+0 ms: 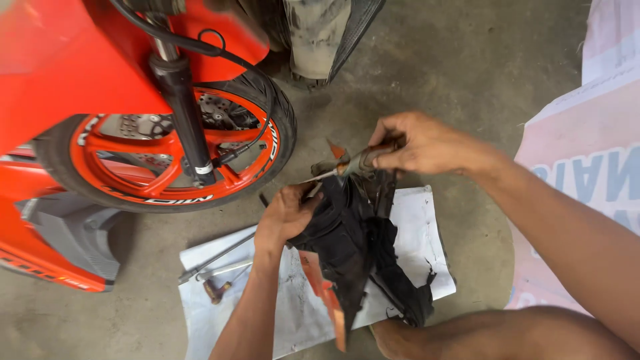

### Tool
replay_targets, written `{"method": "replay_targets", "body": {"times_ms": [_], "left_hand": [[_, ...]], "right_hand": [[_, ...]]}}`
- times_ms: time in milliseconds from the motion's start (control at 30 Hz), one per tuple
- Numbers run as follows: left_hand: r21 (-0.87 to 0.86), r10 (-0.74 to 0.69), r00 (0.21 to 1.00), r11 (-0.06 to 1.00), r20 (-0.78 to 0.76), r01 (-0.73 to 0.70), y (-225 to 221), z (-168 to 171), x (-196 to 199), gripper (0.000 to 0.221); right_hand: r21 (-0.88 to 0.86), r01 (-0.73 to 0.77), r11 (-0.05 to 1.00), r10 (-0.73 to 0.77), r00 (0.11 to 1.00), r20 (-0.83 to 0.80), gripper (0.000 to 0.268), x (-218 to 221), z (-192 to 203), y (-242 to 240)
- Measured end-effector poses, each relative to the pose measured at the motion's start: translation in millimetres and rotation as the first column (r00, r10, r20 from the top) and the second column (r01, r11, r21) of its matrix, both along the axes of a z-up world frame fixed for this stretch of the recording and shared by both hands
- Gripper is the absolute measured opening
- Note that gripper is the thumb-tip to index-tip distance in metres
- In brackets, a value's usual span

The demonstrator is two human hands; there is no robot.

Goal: Disassembling the front fairing of a motorcycle using a screwdriver to pry plastic clips

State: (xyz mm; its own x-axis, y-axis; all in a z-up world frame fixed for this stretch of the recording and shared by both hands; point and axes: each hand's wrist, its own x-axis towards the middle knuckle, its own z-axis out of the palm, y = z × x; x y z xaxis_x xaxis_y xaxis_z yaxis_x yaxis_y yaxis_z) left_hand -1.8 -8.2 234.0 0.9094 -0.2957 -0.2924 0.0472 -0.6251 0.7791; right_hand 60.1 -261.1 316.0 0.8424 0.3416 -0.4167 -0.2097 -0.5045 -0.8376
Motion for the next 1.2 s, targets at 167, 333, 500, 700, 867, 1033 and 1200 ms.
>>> {"method": "replay_targets", "body": {"times_ms": [167, 333, 500, 700, 867, 1033, 1200], "left_hand": [[0.082, 0.011, 0.993, 0.996, 0.117, -0.020, 26.7, 32.4, -5.1, 0.029], [0.045, 0.103, 0.976, 0.992, 0.191, -0.114, 57.4, 123.2, -32.3, 0.021], [-0.141, 0.146, 0.907, 0.985, 0.396, -0.097, 73.7, 197.4, -65.8, 0.020], [-0.050, 0.133, 0.870, 0.991, 0.475, -0.125, 82.6, 247.5, -111.9, 0.014], [0.092, 0.085, 0.908, 0.987, 0.410, -0.134, 91.5, 264.9, -127.8, 0.028], [0.404, -0.284, 0.720, 0.915, 0.633, 0.006, 90.8, 245.4, -143.9, 0.063], [0.551, -0.526, 0.491, 0.827, 0.694, 0.106, 72.4, 236.8, -142.4, 0.030]], "right_hand": [[0.325, 0.092, 0.941, -0.168, 0.962, 0.216, 0.021, -30.0, 78.2, 8.4], [0.631, 0.268, 0.728, -0.510, 0.826, 0.239, 0.027, -57.6, 130.9, 33.2], [0.933, 0.096, 0.346, -0.447, 0.892, 0.074, 0.030, -79.8, 178.2, 23.0], [0.945, 0.159, 0.285, -0.488, 0.873, 0.000, 0.021, -110.2, 201.9, 29.5], [0.967, 0.118, 0.227, -0.464, 0.886, 0.001, 0.022, -116.1, 179.7, 20.6], [0.980, -0.001, 0.199, -0.426, 0.901, 0.087, 0.019, -119.8, 168.8, 1.7], [0.968, 0.056, 0.243, -0.438, 0.897, 0.058, 0.020, -130.6, 162.8, 9.7]]}}
